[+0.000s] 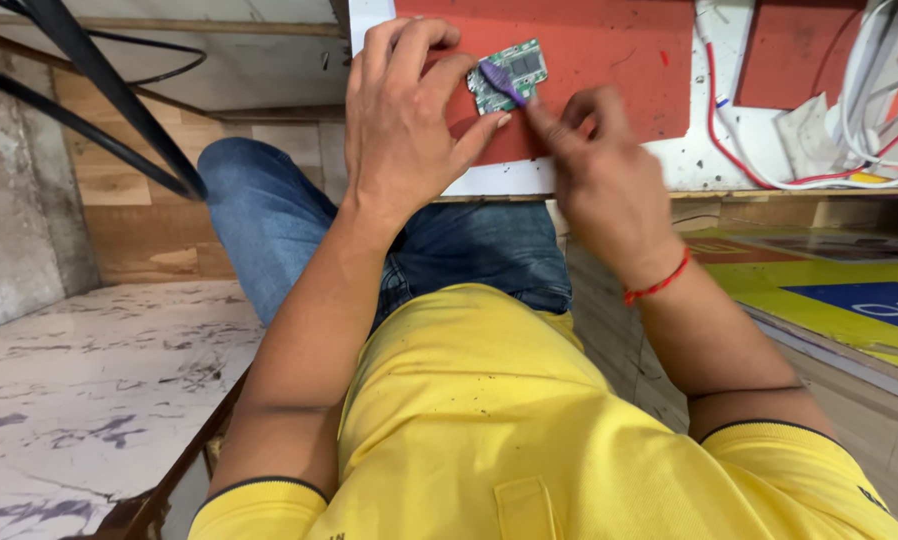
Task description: The person uses a hot air gun to heat a small circuit board placed on a red mat. They then use a purple pen-like tool to scrape or clean the surface of the board. The person repeats the heating and scraping process multiple times.
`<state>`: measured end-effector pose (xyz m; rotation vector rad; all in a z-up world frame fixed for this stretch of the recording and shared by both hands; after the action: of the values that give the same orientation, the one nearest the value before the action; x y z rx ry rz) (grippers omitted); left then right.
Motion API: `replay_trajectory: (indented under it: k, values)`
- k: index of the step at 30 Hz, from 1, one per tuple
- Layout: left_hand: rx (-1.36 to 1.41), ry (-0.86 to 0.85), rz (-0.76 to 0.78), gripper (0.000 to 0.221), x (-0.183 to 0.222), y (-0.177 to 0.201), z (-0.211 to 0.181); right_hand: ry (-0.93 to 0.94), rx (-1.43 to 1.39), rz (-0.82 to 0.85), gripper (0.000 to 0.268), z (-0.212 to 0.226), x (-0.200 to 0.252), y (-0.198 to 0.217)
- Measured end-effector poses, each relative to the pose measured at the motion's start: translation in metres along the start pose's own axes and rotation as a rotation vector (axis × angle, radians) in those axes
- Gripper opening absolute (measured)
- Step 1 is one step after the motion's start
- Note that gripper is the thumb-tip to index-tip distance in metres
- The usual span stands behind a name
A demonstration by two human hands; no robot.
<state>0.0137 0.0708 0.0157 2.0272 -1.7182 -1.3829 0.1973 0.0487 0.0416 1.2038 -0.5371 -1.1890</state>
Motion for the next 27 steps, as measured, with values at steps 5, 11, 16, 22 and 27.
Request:
replay_trajectory:
  k: [5,11,16,22,27]
  values:
    - [0.005,0.007,0.0,0.046,-0.001,-0.002,0.0,-0.084,-0.247,-0.031,0.04,-0.019,-0.004,0.002]
    - [-0.004,-0.004,-0.003,0.046,0.001,-0.001,0.0,-0.089,-0.352,-0.055,0.048,-0.015,0.004,-0.006]
    - [-0.002,0.011,0.01,0.045,0.0,-0.003,0.001,-0.057,-0.182,0.022,0.047,-0.005,-0.005,-0.007]
    - [0.001,0.014,0.009,0.046,0.0,0.0,-0.001,0.013,-0.053,0.071,0.052,-0.005,-0.008,0.001]
    - [-0.016,0.006,0.012,0.046,-0.001,-0.001,-0.002,-0.078,-0.09,0.06,0.056,-0.016,0.001,-0.005]
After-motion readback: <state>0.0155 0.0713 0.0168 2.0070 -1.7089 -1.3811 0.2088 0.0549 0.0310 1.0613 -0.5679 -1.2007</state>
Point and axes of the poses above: each hand's wrist, its own x-axis away from the middle knuckle, its own y-axis out of the back of the hand, z = x × y, the point moved 6 cm from there along -x, towards the middle knuckle, and after that the axes turned 10 degrees about -z, right-handed, at the moved point
